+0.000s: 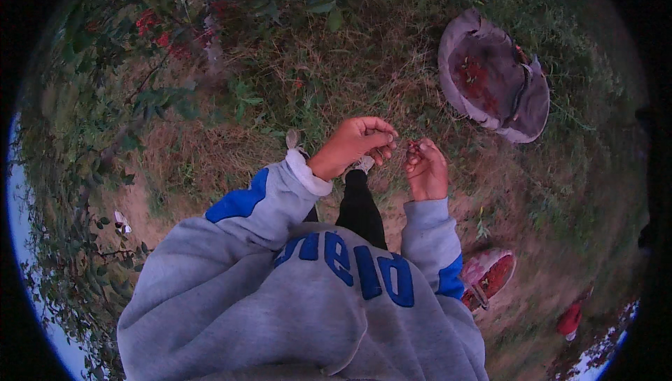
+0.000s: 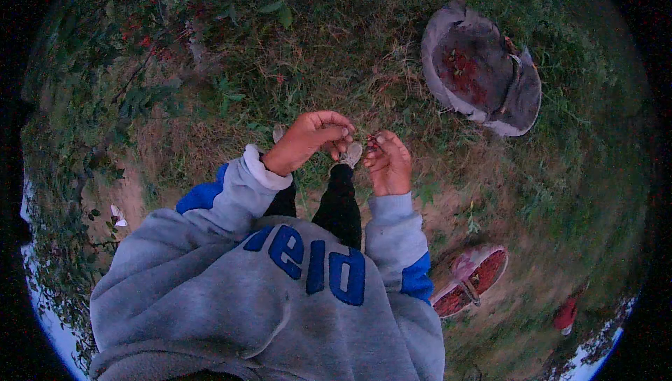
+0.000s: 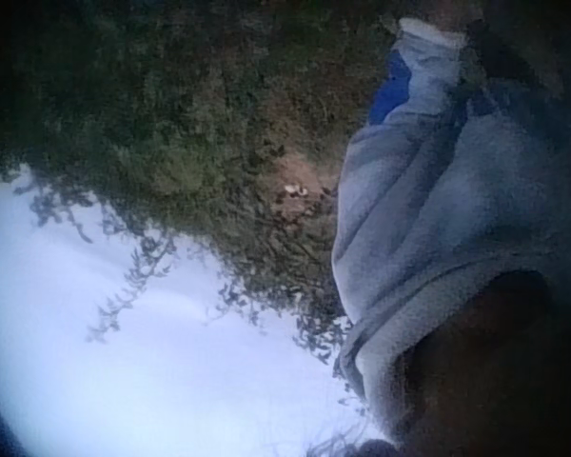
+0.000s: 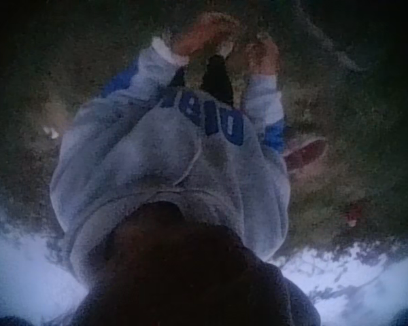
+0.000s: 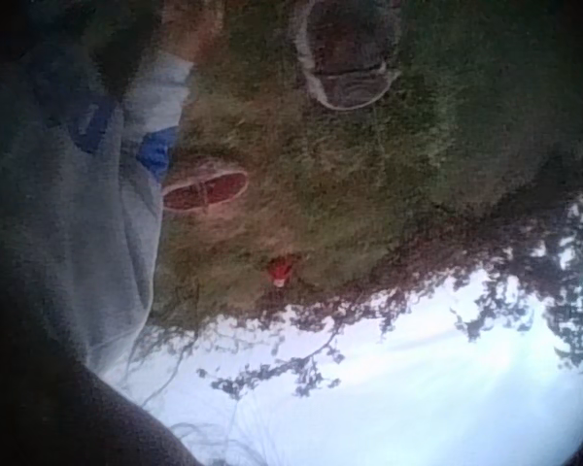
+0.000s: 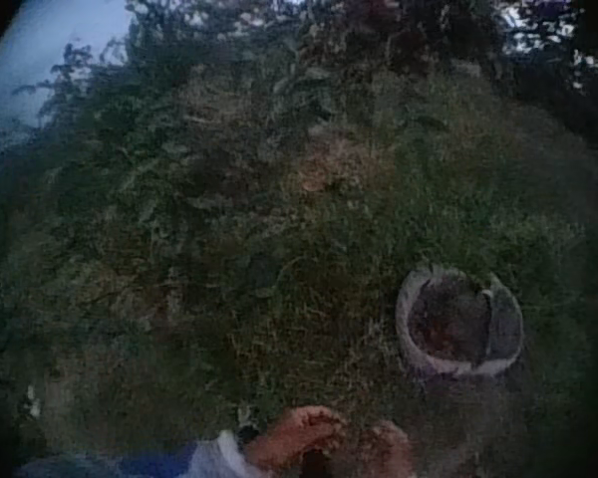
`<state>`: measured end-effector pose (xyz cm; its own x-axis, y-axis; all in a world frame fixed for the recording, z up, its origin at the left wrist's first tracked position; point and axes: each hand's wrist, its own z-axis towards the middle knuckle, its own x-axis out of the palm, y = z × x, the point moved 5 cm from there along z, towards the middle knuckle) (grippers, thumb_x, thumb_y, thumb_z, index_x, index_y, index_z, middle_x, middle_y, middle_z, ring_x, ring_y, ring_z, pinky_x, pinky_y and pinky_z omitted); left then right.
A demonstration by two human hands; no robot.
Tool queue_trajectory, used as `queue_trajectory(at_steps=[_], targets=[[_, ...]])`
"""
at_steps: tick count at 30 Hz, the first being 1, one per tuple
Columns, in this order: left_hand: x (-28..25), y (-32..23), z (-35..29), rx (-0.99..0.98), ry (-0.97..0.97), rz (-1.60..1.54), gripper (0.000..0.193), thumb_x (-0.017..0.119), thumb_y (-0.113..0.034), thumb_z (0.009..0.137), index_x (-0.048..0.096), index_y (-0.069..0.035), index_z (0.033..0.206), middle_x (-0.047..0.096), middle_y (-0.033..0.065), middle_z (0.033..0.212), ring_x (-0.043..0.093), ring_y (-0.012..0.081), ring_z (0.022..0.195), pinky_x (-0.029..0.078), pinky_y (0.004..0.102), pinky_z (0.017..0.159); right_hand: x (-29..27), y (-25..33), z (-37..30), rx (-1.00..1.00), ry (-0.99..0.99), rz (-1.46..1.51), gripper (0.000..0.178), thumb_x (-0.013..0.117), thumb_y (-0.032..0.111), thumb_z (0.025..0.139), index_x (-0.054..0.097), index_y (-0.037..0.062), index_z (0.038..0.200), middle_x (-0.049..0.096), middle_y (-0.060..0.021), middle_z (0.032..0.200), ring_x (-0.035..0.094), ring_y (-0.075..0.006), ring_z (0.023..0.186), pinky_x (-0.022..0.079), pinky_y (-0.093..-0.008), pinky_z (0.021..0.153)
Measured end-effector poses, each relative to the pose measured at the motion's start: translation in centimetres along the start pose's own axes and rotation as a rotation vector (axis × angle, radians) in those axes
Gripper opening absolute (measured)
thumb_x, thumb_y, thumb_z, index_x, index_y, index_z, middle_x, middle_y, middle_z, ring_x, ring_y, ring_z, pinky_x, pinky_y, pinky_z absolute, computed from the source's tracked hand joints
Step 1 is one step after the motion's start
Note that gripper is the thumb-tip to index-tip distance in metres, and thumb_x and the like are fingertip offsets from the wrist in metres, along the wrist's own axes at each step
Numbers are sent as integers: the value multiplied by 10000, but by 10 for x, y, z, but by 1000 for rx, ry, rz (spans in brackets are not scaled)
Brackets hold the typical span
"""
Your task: The person picks red berries from a bush by hand and places them into a cloth bag on the ground. The person repeatedly reaches for clusters of berries, detaches them, and deposits them into the bag.
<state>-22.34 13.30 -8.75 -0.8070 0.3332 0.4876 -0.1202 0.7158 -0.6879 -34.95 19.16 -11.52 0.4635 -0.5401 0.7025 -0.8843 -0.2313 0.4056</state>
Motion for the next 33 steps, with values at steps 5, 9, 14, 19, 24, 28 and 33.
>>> queue_trajectory(at_steps=[5,9,14,19,24,28,33], targets=[[-7,4,3,72,11,209,144,535,-101,764,523,5,861,535,38,704,505,72,594,425,198,485,6,-14,8,-6,-15,-107,96,502,62,750,490,40,842,542,-62,725,511,-125,555,433,-246,453],[-30,17,5,56,-16,242,136,541,-105,761,528,2,843,536,30,690,505,65,572,408,192,462,-3,-30,13,20,-18,-191,100,510,68,743,489,33,835,542,-69,726,519,-128,555,444,-250,453],[-58,50,7,-25,0,240,127,530,-103,767,528,3,837,547,38,694,522,77,582,420,207,492,-42,-31,34,60,-171,-378,131,519,80,726,498,36,847,544,-70,715,520,-129,542,440,-241,438],[-100,76,14,99,7,646,222,524,-170,784,517,-31,956,552,74,885,520,152,783,426,295,669,-71,97,74,-389,-205,-182,331,470,214,776,450,45,1060,518,-103,956,519,-158,756,434,-249,670],[-183,96,41,139,-257,912,330,555,-207,755,485,-48,1035,536,116,970,515,215,890,416,345,721,-140,59,65,-336,-345,-308,393,473,268,793,416,61,1123,487,-102,1060,493,-186,883,410,-292,761],[-268,123,71,-166,-506,690,383,568,-207,696,475,-66,1040,406,200,1121,482,282,940,430,363,727,-192,-100,48,-95,-437,-307,253,505,262,777,505,88,962,541,-23,856,517,-161,773,435,-295,647],[-300,135,105,-147,-519,1727,359,567,-128,658,500,-65,1005,216,197,1249,467,321,922,442,385,707,-223,-235,1,263,-469,-331,200,529,147,764,505,52,938,548,-80,777,538,-158,622,463,-265,500]])
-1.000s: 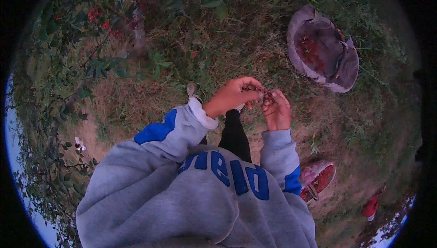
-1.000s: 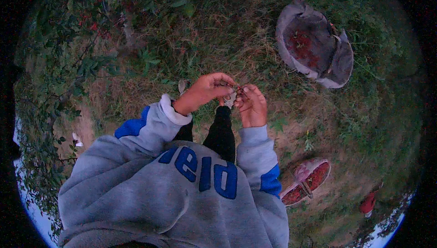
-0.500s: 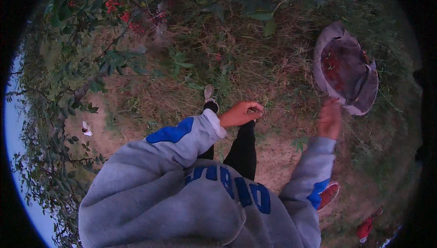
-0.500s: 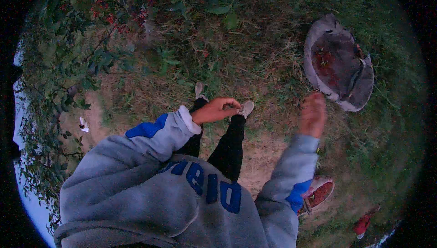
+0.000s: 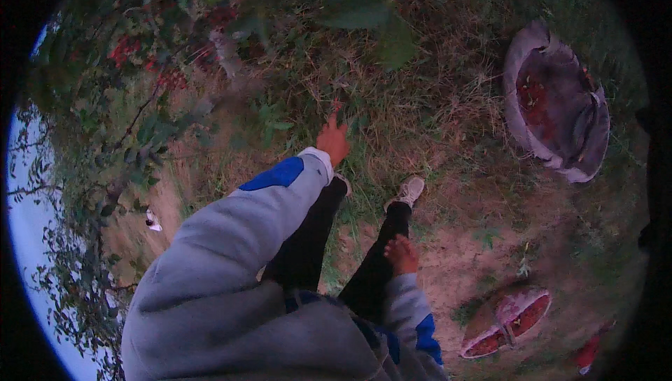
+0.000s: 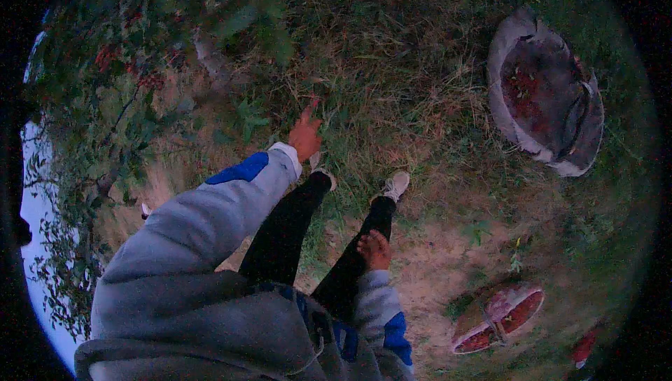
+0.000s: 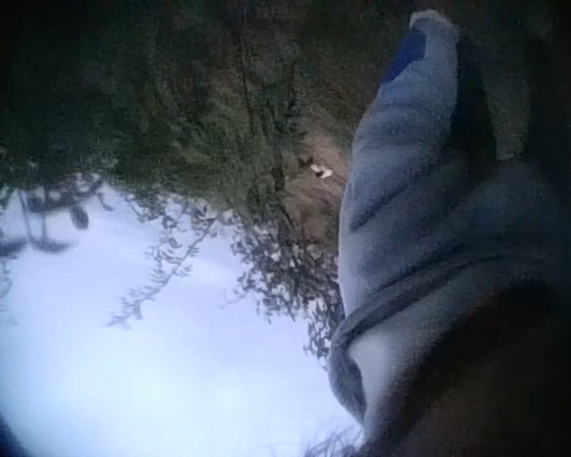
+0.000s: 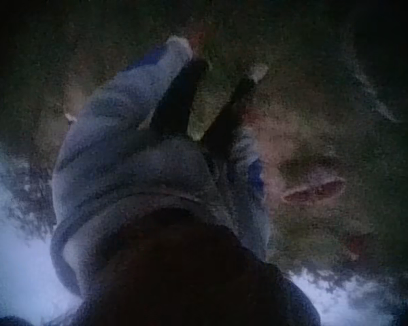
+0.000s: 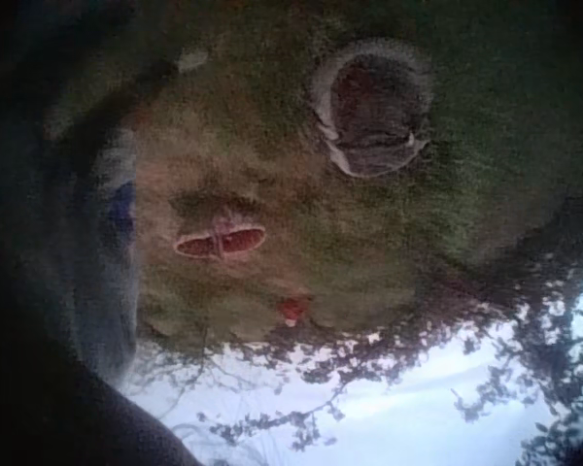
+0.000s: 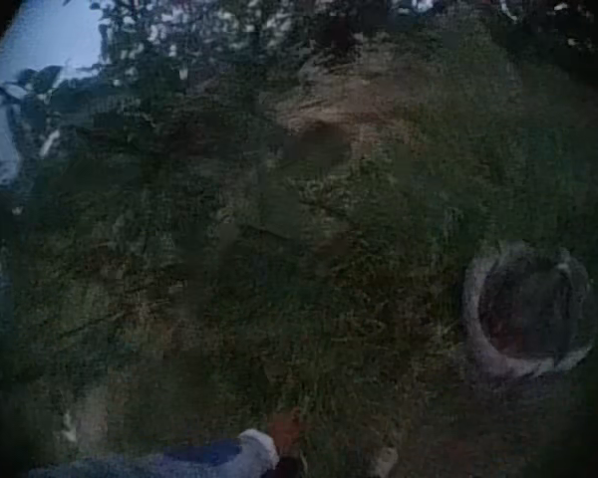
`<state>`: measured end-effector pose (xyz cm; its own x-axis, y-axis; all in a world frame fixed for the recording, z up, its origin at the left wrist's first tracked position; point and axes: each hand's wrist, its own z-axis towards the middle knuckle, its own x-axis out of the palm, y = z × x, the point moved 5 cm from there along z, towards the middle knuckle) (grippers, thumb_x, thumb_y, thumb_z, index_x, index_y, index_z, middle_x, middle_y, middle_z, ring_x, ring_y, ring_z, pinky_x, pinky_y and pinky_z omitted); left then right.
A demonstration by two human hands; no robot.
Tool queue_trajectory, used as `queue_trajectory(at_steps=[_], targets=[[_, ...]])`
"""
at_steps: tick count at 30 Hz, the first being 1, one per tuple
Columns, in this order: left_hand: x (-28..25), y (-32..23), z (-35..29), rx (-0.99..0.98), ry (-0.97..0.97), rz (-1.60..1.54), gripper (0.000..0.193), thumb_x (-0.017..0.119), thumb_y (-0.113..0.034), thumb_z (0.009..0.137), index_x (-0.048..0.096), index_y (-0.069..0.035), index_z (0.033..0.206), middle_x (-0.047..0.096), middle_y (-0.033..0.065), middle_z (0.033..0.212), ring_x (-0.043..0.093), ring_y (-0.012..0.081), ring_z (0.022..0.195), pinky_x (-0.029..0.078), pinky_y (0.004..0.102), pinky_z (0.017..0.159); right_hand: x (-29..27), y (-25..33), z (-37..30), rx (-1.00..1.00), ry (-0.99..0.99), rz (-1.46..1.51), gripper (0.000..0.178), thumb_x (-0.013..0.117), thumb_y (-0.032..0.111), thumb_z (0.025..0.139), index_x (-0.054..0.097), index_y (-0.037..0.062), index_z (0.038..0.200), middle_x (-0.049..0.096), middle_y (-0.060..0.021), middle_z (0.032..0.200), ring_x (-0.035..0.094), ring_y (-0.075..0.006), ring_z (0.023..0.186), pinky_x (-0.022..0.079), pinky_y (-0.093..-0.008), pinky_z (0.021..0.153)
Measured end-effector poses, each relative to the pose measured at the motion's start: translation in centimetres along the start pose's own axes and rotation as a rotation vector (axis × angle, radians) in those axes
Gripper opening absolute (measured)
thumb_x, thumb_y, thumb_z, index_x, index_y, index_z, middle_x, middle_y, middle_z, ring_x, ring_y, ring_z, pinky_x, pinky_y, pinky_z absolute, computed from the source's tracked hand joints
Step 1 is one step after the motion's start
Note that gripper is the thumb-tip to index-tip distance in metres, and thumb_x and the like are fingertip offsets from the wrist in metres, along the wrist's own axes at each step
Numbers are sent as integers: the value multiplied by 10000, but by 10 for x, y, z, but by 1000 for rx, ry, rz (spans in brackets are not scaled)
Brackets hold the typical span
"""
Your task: The person picks red berries from a bush by hand and places them into a cloth bag on the ground. The person repeatedly reaches for clusters of berries, detaches them, and deposits them into the bag.
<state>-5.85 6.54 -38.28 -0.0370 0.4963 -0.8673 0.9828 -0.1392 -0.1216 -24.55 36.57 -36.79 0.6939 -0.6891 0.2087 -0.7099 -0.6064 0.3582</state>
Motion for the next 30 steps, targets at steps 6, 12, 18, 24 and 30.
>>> queue_trajectory(at_steps=[6,12,18,24,30], targets=[[43,18,55,76,125,505,327,512,-57,674,500,-25,999,216,160,1256,422,286,977,436,374,721,-28,-71,13,103,0,274,230,537,123,757,489,30,962,544,-98,774,542,-182,604,473,-266,496],[34,27,60,229,-64,111,235,466,-1,698,494,50,926,417,144,1023,458,314,894,433,340,709,-35,-83,11,66,-13,313,242,537,115,758,483,31,979,541,-99,775,541,-179,609,474,-273,521],[-57,-17,-2,160,-79,-1020,125,461,-15,777,529,21,876,516,95,917,528,197,832,437,279,723,9,-20,-10,-12,39,21,219,510,119,777,493,38,980,544,-87,792,537,-162,636,461,-264,539],[-149,-87,-78,135,133,-1977,141,503,-44,777,474,18,901,530,106,906,541,188,821,446,304,751,91,125,-58,-209,241,-50,265,499,152,790,481,33,1026,543,-81,844,537,-145,695,450,-254,574],[-208,-133,-138,198,199,-2029,208,479,-6,774,428,-8,976,519,111,930,526,192,849,443,323,761,158,240,-137,-518,365,-73,285,515,102,772,466,10,1037,538,-82,853,522,-121,707,434,-228,550]])
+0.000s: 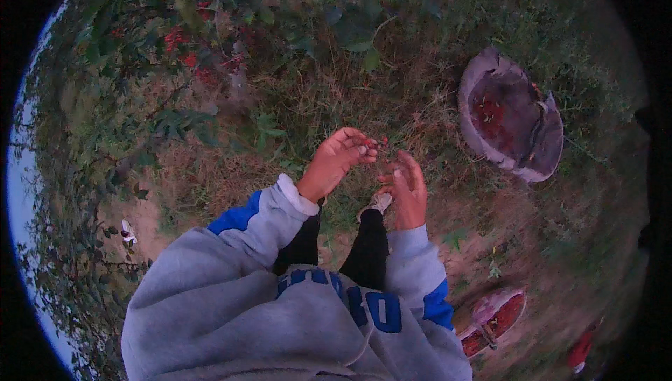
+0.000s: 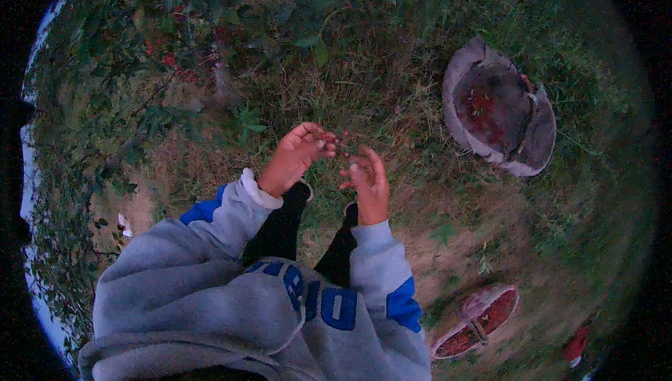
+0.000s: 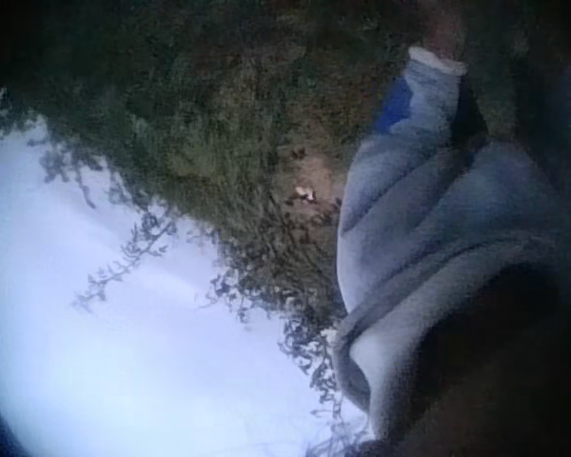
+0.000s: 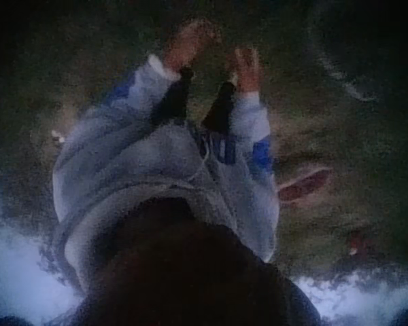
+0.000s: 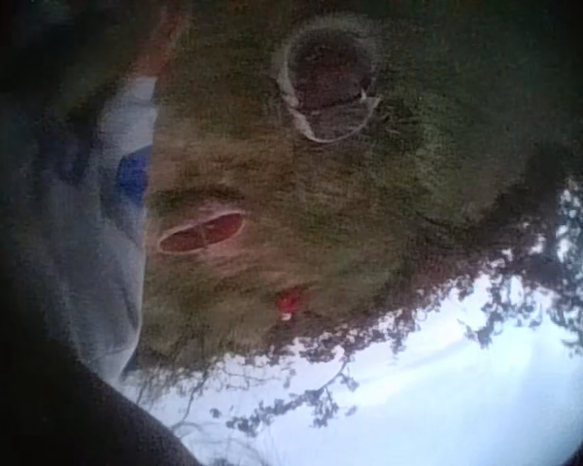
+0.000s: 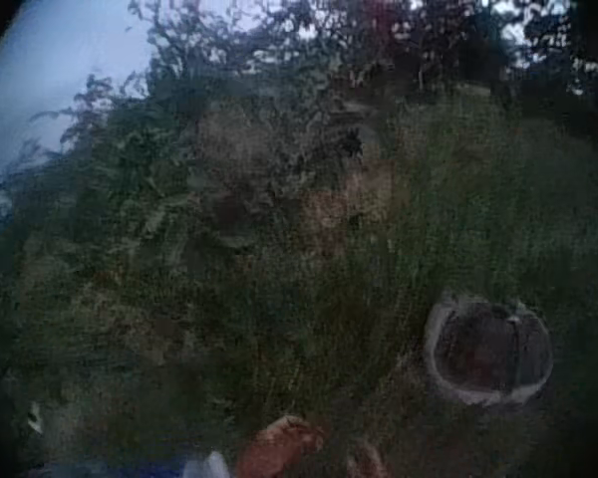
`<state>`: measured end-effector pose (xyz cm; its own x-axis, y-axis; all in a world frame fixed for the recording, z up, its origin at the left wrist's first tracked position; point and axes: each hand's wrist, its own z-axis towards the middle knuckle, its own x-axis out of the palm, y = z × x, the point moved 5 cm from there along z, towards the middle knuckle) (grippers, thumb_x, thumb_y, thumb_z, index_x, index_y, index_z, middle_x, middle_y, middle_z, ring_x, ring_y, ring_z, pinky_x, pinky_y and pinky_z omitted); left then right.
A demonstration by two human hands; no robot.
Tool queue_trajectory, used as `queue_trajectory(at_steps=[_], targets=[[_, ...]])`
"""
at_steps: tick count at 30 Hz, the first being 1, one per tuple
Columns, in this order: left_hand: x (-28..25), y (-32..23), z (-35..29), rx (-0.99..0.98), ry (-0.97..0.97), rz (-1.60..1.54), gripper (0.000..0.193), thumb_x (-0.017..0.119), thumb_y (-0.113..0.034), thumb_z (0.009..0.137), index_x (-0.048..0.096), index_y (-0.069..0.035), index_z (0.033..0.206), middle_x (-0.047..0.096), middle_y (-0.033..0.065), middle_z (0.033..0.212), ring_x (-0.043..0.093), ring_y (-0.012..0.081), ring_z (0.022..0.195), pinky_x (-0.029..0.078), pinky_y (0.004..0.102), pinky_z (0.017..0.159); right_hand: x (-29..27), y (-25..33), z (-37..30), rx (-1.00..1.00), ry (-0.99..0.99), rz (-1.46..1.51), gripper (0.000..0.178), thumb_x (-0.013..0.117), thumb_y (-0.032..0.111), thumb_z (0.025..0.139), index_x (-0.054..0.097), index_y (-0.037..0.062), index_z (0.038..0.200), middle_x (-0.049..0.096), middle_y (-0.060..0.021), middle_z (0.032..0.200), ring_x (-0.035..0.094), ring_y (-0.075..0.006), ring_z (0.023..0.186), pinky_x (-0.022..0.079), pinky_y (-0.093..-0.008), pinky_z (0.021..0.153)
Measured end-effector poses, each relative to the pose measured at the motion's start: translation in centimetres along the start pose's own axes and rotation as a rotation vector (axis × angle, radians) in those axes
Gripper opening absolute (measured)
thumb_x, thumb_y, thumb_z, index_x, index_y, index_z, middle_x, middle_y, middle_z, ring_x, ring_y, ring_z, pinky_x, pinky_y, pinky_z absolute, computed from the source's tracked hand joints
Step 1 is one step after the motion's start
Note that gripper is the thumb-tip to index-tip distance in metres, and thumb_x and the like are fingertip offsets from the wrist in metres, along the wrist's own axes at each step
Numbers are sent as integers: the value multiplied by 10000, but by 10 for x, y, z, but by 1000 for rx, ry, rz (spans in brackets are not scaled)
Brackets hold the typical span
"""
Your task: The person picks red berries from a bush by hand and places them into a cloth bag on the ground. The person repeatedly reaches for clusters of berries, detaches them, and deposits them into the bag.
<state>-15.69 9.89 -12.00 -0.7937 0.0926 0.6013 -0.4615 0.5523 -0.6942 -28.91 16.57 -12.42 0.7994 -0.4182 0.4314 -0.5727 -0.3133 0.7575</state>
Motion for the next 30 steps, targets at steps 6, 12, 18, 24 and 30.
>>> queue_trajectory(at_steps=[6,12,18,24,30], targets=[[59,-20,-32,100,77,26,252,462,-19,783,413,-2,1030,495,86,958,508,150,845,437,272,719,25,63,-16,-222,108,-150,230,515,11,744,496,-6,973,543,-70,822,513,-109,624,423,-206,503],[90,-27,-40,131,123,119,197,470,-33,789,455,-7,984,518,78,895,516,141,768,438,260,645,27,97,-39,-313,196,-142,186,493,-1,761,503,-31,944,555,-85,813,542,-125,648,459,-233,538],[103,-42,-45,187,49,87,179,491,-56,789,479,8,956,541,58,852,525,113,742,446,230,636,16,124,-48,-325,182,-57,205,487,60,786,502,-40,964,542,-97,824,549,-158,708,485,-263,559],[128,-50,-57,297,120,323,184,511,-38,772,487,7,949,550,76,876,541,121,781,448,237,659,20,128,-44,-176,252,-223,165,499,90,786,512,-18,910,540,-55,733,516,-115,565,410,-209,444],[120,-49,-61,290,99,294,174,508,-35,773,490,13,939,558,81,848,555,129,759,455,241,655,20,119,-35,-126,321,-164,118,507,110,781,528,-5,802,529,-42,640,496,-99,521,396,-218,438]])
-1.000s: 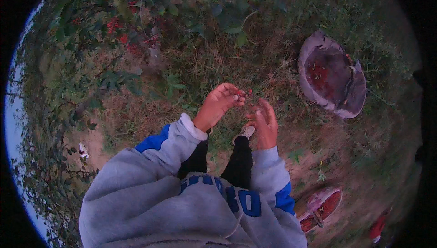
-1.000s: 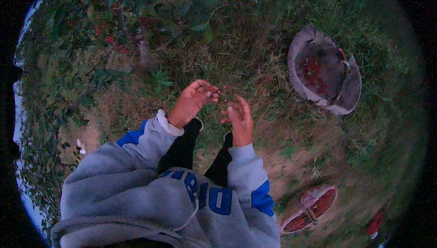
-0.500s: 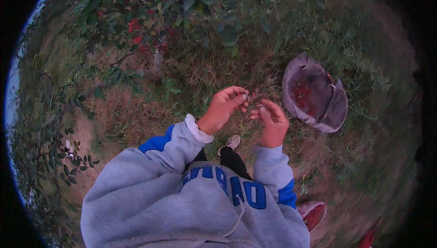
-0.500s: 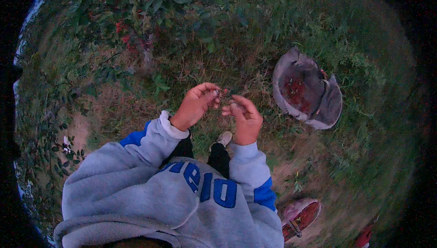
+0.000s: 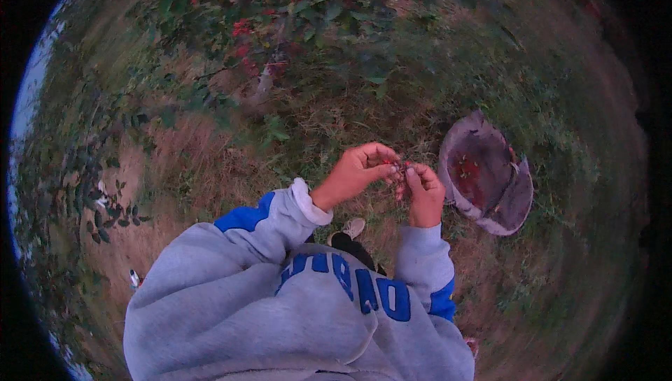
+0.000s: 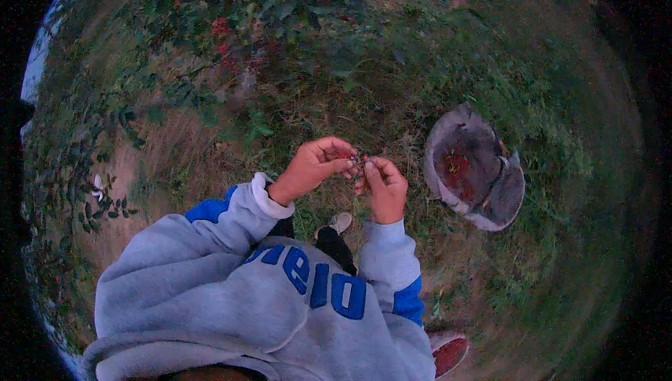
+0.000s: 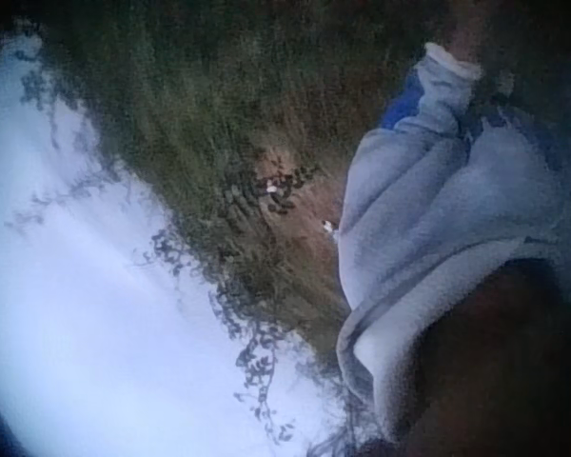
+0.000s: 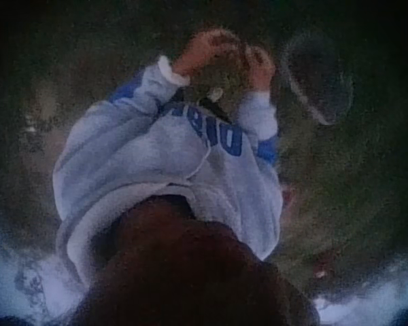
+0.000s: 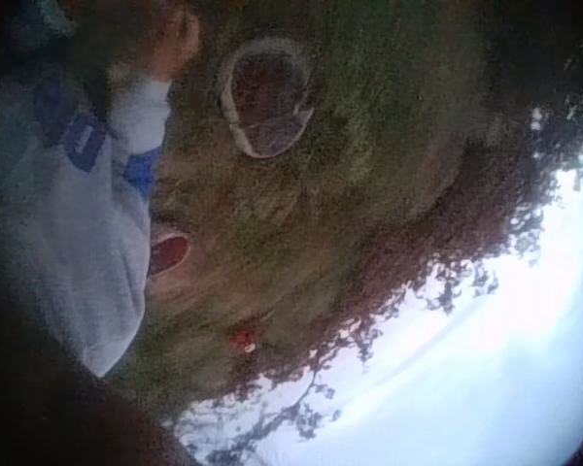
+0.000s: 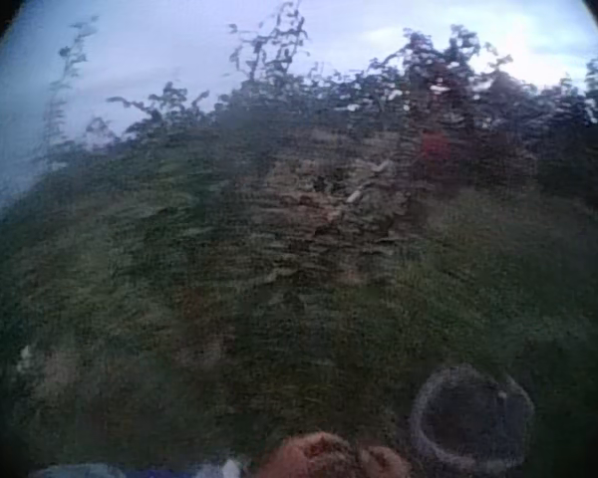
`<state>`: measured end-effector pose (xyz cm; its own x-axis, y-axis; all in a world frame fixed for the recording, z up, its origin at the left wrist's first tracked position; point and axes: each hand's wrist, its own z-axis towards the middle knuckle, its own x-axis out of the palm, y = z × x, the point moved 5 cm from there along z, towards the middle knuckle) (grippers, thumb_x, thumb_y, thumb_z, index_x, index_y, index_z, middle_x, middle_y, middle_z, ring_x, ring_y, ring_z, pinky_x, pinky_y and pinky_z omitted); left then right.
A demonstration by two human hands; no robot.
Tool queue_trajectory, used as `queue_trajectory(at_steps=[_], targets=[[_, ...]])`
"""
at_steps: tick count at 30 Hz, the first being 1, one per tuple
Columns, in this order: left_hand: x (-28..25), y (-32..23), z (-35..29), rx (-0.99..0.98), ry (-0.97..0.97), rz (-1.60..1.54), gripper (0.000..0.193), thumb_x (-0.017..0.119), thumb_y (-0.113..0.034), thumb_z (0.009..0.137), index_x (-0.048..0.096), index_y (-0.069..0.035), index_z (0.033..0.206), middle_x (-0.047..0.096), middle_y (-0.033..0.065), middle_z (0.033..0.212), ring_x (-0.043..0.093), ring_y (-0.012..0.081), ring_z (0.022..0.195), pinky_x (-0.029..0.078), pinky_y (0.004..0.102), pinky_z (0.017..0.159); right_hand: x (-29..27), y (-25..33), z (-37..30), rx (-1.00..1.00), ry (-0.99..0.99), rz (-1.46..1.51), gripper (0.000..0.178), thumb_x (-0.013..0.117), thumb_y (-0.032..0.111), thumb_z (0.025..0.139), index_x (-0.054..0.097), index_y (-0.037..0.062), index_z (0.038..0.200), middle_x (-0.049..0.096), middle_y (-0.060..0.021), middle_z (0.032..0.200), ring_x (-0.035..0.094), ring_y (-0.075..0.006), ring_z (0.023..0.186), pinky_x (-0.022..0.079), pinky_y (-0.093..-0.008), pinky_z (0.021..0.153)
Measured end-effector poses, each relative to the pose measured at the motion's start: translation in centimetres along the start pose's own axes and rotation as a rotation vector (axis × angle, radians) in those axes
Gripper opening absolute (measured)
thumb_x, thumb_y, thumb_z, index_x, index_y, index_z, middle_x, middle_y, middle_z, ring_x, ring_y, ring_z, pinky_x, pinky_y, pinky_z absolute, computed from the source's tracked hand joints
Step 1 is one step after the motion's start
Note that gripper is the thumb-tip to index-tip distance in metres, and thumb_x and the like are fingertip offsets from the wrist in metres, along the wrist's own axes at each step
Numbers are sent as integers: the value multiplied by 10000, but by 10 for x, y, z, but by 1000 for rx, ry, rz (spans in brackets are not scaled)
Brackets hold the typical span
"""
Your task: The person picks red berries from a bush by hand and places them into a cloth bag on the ground. The person repeatedly reaches for clusters of berries, detaches them, and deposits them into the bag.
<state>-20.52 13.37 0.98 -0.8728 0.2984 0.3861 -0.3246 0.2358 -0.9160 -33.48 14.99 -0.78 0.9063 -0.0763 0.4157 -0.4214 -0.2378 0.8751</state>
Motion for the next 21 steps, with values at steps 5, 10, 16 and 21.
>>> queue_trajectory(at_steps=[5,10,16,21], targets=[[-23,-1,-3,27,-129,58,159,489,-36,782,489,16,932,559,81,826,558,128,735,462,243,622,-3,-6,12,-116,-47,-451,153,466,117,804,499,-18,868,539,-44,694,510,-117,574,427,-232,521],[-33,3,0,57,-32,207,177,496,-32,767,479,8,938,552,82,796,553,132,718,461,253,595,19,-31,23,-100,-3,-272,165,474,98,798,482,-8,924,540,-53,791,513,-117,629,433,-236,524],[-48,24,14,36,44,380,264,539,-91,739,439,-11,969,531,90,819,527,147,747,439,281,640,11,-48,35,65,-128,-306,70,515,62,771,516,7,815,538,-40,688,486,-78,578,410,-219,467],[-59,47,29,58,121,437,237,498,-63,747,427,-26,971,514,99,837,511,193,799,407,303,663,15,-45,52,-109,-125,-691,76,539,62,757,505,-5,762,529,-27,644,476,-72,582,403,-204,512]])
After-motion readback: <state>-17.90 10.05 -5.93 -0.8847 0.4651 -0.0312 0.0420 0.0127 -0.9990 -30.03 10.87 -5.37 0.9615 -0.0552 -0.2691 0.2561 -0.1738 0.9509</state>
